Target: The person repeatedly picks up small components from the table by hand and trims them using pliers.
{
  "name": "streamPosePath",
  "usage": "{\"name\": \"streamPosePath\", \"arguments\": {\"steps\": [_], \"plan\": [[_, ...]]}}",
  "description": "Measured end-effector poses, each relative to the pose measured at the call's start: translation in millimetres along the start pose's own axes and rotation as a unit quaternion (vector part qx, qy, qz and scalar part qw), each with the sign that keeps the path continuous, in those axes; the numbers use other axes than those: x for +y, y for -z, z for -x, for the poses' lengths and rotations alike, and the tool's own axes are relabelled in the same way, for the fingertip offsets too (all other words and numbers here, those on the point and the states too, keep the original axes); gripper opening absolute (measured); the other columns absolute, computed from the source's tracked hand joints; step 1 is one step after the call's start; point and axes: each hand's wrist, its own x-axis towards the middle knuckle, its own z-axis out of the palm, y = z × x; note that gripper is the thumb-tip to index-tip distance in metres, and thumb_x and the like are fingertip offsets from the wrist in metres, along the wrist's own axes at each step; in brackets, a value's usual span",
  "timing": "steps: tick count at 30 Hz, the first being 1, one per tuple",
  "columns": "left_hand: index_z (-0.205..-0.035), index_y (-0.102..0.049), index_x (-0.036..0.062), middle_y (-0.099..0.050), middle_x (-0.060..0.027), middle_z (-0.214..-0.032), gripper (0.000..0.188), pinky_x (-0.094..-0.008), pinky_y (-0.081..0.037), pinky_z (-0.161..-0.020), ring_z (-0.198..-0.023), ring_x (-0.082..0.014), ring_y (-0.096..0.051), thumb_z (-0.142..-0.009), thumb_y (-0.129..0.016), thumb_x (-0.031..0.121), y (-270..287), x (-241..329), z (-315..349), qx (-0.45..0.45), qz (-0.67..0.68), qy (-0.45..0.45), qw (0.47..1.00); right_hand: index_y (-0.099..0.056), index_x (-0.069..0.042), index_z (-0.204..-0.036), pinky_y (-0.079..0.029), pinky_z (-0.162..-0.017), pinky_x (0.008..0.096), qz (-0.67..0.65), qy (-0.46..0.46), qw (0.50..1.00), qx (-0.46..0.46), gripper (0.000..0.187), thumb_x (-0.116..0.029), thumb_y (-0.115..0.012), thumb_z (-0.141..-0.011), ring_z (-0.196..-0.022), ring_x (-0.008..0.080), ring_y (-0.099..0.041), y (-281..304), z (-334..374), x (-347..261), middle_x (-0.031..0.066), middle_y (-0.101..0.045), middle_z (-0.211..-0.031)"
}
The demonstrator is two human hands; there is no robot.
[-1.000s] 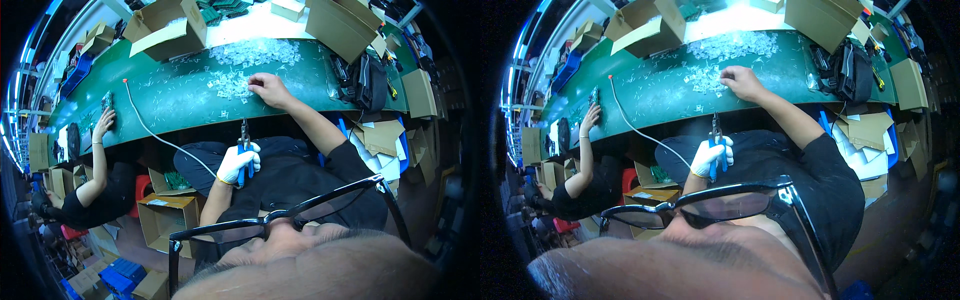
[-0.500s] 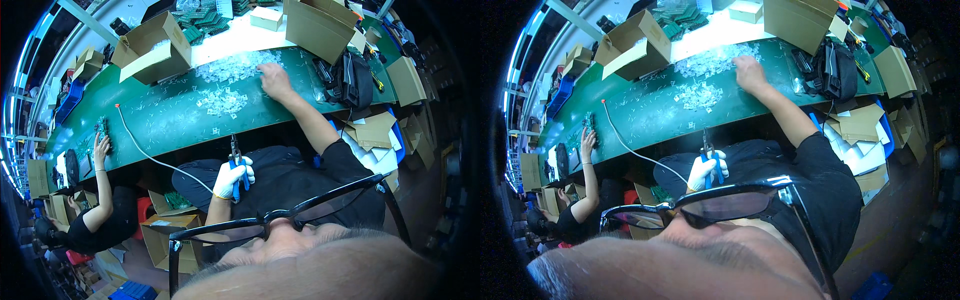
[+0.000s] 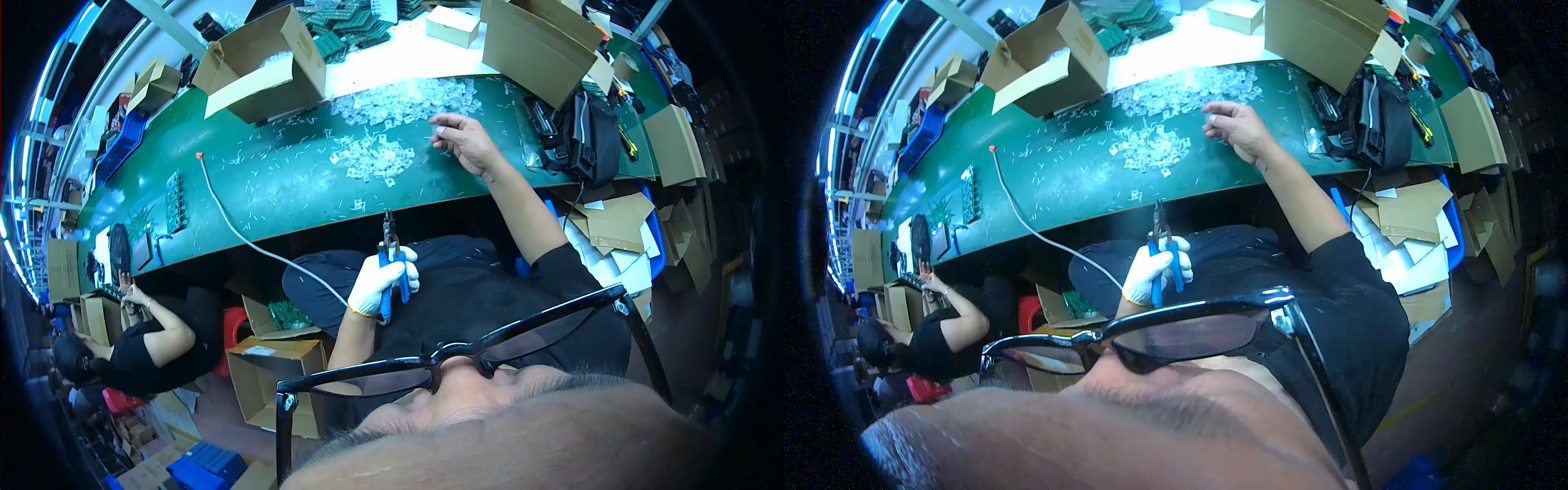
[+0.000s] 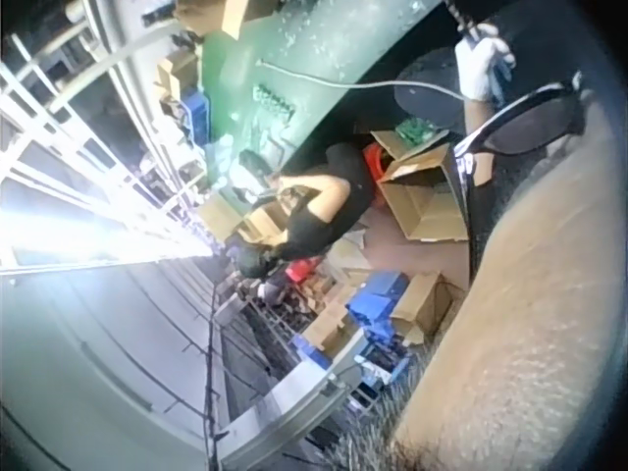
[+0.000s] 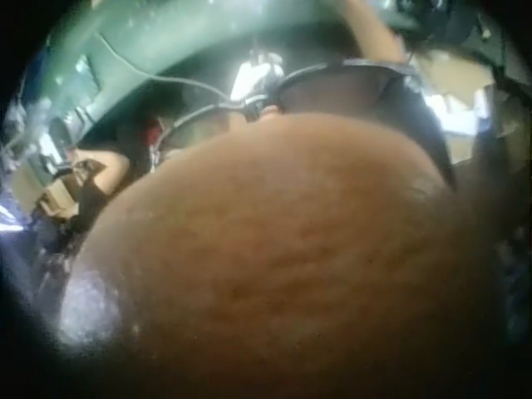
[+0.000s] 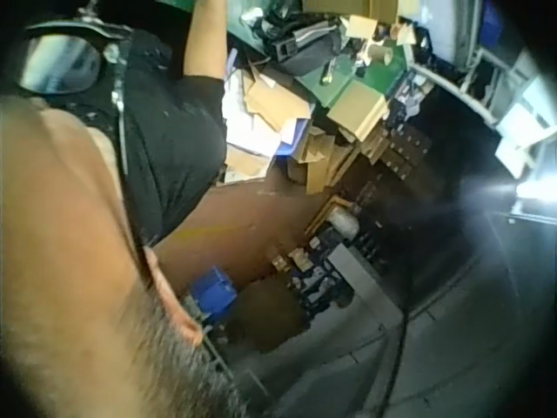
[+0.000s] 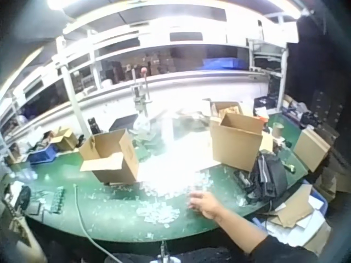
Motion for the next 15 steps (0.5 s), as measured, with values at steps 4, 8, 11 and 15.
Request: {"name": "streamPosePath", "arguments": {"steps": [4,8,11,15], "plan": [[-0.131,-0.063,-0.0045,-0.075,-0.0111,-0.099,0.043,-0.0354,-0.062,-0.082,-0.086,-0.0203,-0.075,-0.100,-0.075,0.023,-3.3,6.0,-10.0,-0.007,-0.013,-0.004,1.000,-0.069,0.001,-0.121,-0.063,-0.087,0.0302,-0.175,-0.077,0.977,-0.096,0.018,-0.001,-0.069,-0.103,-0.096,0.0182,-0.074,-33.8,37.9,2.4,0.0075,-0.072,-0.110],[-0.134,-0.060,-0.0064,-0.074,-0.0139,-0.101,0.051,-0.0385,-0.061,-0.084,-0.090,-0.0239,-0.074,-0.099,-0.077,0.026,-1.9,6.5,-22.9,-0.008,-0.008,-0.006,1.000,-0.070,-0.005,-0.116,-0.062,-0.085,0.0308,-0.197,-0.123,0.961,-0.151,0.015,-0.007,-0.074,-0.102,-0.099,0.0160,-0.074,-59.2,61.4,12.2,0.0047,-0.074,-0.107],[-0.134,-0.060,-0.0067,-0.074,-0.0142,-0.102,0.051,-0.0382,-0.061,-0.084,-0.091,-0.0246,-0.075,-0.098,-0.078,0.025,-4.2,9.6,-26.1,-0.002,-0.004,-0.011,1.000,-0.072,-0.008,-0.112,-0.056,-0.081,0.0276,-0.153,-0.122,0.970,-0.145,0.016,-0.011,-0.080,-0.098,-0.098,0.0123,-0.071,-72.8,75.5,14.0,0.0016,-0.074,-0.106],[-0.134,-0.060,-0.0066,-0.074,-0.0144,-0.102,0.052,-0.0379,-0.061,-0.083,-0.090,-0.0247,-0.075,-0.098,-0.078,0.026,-3.1,8.1,-25.1,-0.005,0.011,-0.007,1.000,-0.071,-0.006,-0.109,-0.055,-0.074,0.0243,-0.128,-0.113,0.979,-0.113,0.015,-0.007,-0.080,-0.097,-0.084,0.0090,-0.066,-87.8,85.6,14.1,0.0012,-0.072,-0.100]]}}
